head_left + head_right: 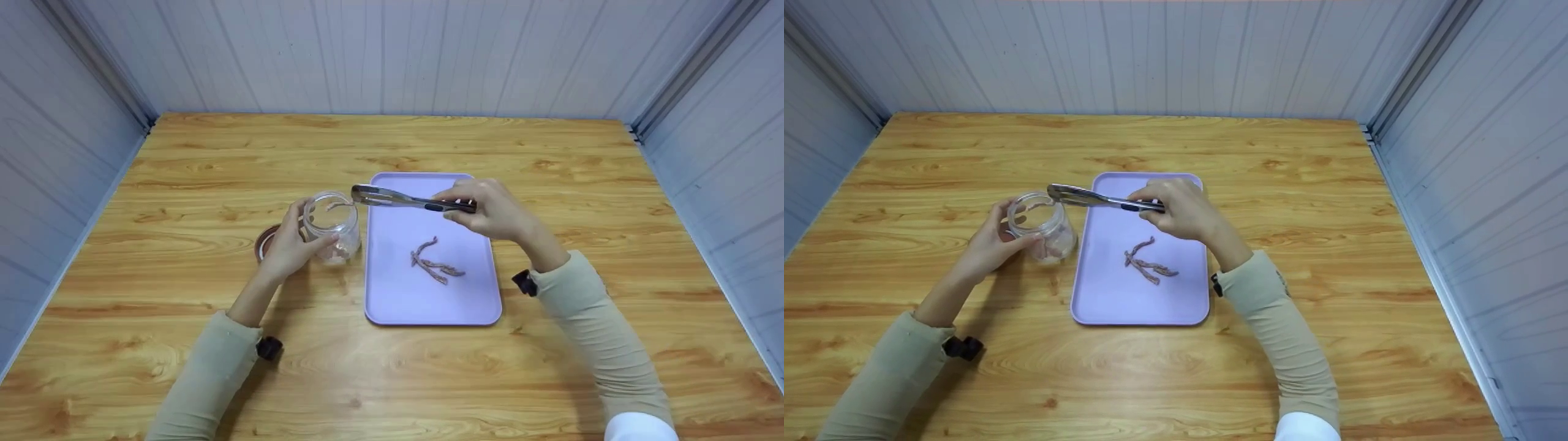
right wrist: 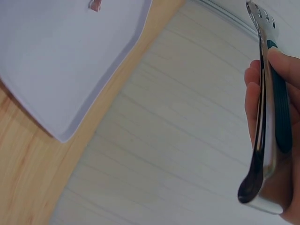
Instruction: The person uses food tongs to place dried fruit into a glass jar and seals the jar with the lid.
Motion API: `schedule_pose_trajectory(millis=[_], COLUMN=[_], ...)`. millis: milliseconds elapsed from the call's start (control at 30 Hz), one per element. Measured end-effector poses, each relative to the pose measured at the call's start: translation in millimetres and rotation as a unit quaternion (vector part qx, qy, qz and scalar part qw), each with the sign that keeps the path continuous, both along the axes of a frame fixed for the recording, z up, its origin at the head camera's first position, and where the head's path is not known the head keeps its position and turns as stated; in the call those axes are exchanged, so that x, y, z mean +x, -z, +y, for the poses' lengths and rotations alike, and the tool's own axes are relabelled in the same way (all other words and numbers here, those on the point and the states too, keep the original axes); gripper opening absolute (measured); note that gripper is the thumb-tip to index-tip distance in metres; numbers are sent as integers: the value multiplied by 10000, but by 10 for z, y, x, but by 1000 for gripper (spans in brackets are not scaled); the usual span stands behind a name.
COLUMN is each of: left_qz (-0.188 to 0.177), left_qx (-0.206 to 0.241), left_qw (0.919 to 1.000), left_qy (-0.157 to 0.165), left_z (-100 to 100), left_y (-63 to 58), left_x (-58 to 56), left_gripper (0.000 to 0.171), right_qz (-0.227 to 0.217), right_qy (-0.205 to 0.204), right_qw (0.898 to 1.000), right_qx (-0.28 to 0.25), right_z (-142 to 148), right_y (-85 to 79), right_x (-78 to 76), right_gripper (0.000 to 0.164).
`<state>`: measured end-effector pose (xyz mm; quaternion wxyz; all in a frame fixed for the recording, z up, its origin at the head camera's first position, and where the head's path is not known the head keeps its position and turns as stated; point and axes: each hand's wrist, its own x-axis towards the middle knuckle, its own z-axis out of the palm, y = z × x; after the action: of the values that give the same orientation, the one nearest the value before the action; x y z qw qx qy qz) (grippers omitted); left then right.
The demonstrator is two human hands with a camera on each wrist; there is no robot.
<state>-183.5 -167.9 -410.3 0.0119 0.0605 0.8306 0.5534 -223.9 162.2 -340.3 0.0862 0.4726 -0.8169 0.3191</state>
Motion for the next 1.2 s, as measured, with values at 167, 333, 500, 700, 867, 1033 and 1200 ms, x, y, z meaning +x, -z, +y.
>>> schedule_pose_trajectory(millis=[167,333,500,700,867,1033,1200], left_qz=[-34,-53,-34,-30,-22,-148,-93], left_qx=[0,-22,-25,-3,23,90,15], left_qw=[10000,10000,10000,10000,10000,9998,9999], left_qy=[28,-7,-18,7,10,82,58], left_z=[67,121,117,114,108,36,-15], left_y=[-191,-342,-339,-339,-331,-171,-15], left_x=[101,180,181,186,180,96,18], left_gripper=[78,74,73,73,74,80,85], right_qz=[-19,-108,-167,-147,-202,-265,-247], right_qy=[-95,-119,-44,-37,36,106,108], right_qw=[10000,9999,9998,9997,9996,9995,9995], right_qx=[21,31,-15,-169,-201,-145,-173], right_z=[-77,-104,-60,56,192,334,466], right_y=[36,63,84,79,95,145,209], right_x=[-2,16,25,43,51,51,65], right_gripper=[24,25,27,29,30,30,31])
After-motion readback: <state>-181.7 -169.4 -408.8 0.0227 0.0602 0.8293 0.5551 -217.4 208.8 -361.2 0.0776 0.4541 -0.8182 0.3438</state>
